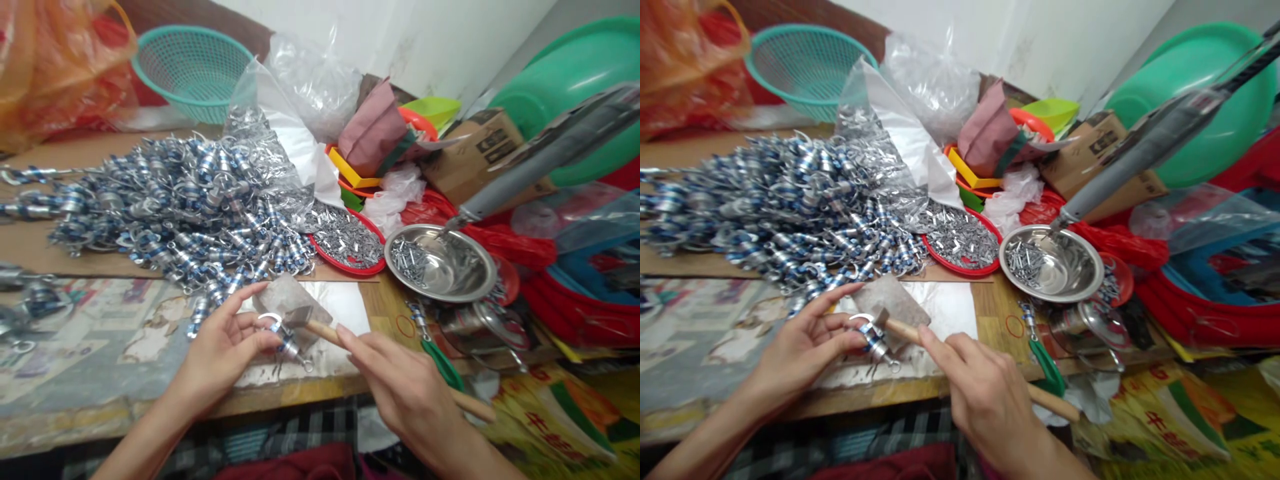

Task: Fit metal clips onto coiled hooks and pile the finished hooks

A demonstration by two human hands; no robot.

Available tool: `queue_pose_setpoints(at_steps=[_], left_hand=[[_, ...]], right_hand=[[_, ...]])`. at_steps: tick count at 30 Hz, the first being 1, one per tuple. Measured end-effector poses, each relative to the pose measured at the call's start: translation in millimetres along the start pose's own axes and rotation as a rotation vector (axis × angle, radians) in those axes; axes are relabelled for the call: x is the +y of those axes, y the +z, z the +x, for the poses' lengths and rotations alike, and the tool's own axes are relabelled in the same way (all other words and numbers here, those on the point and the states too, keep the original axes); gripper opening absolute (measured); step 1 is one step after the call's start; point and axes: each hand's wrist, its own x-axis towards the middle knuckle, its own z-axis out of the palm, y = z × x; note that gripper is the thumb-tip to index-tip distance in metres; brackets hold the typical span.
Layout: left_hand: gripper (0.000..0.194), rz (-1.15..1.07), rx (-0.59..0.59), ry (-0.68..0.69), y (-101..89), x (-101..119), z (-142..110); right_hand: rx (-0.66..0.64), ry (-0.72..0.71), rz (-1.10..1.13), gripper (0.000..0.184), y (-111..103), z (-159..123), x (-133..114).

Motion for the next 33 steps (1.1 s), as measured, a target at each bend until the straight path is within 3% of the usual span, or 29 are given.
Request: queue_pose_setpoints(at_steps=[2, 4, 7, 10, 12, 15, 19, 24, 29, 33], left_hand=[[0.075, 0.002, -0.009, 0.003, 0.0, -0.1, 0.5], [0.074, 0.017, -0.012, 0.004, 0.1, 0.6, 0.4], [0.065, 0.066, 0.008, -0.008, 0.4, 3.0, -1.5], [0.041, 0.187, 0.021, 0.015, -0.1, 5.8, -4.4], [0.022, 0.336, 0.044, 0.074, -1.4, 6.8, -5.4], [0.008, 0.516, 0.083, 0.215, -4.2, 6.1, -4.3], [0.002, 0.528, 0.093, 0.415, -6.2, 2.2, -0.7], [0.004, 0.599, 0.078, 0.487, -5.3, -1.4, -0.5], [0.011, 0.634, 0.03, 0.494, -5.5, -0.9, -1.7], [0.017, 0.646, 0.047, 0.529, -4.4, -0.2, -3.3]], right_hand=[[0.049, -0.003, 0.008, 0.053, 3.6, 0.0, -1.1], [0.007, 0.016, 0.039, 0.052, 6.9, 2.8, 0.2], [0.023, 0.132, 0.176, 0.045, 15.2, 9.9, 14.6], [0.097, 0.32, 0.279, 0.04, 27.5, 16.3, 42.5], [0.026, 0.4, 0.286, 0.039, 34.2, 20.7, 61.0], [-0.068, 0.391, 0.14, 0.031, 36.7, 34.3, 82.3], [0.017, 0.436, -0.2, 0.03, 30.3, 72.6, 110.7], [-0.065, 0.534, -0.289, 0.021, 32.0, 117.9, 143.2], [-0.053, 0.528, -0.253, 0.036, 31.7, 129.4, 147.2], [0.04, 0.504, -0.143, 0.026, 23.7, 118.6, 119.1]])
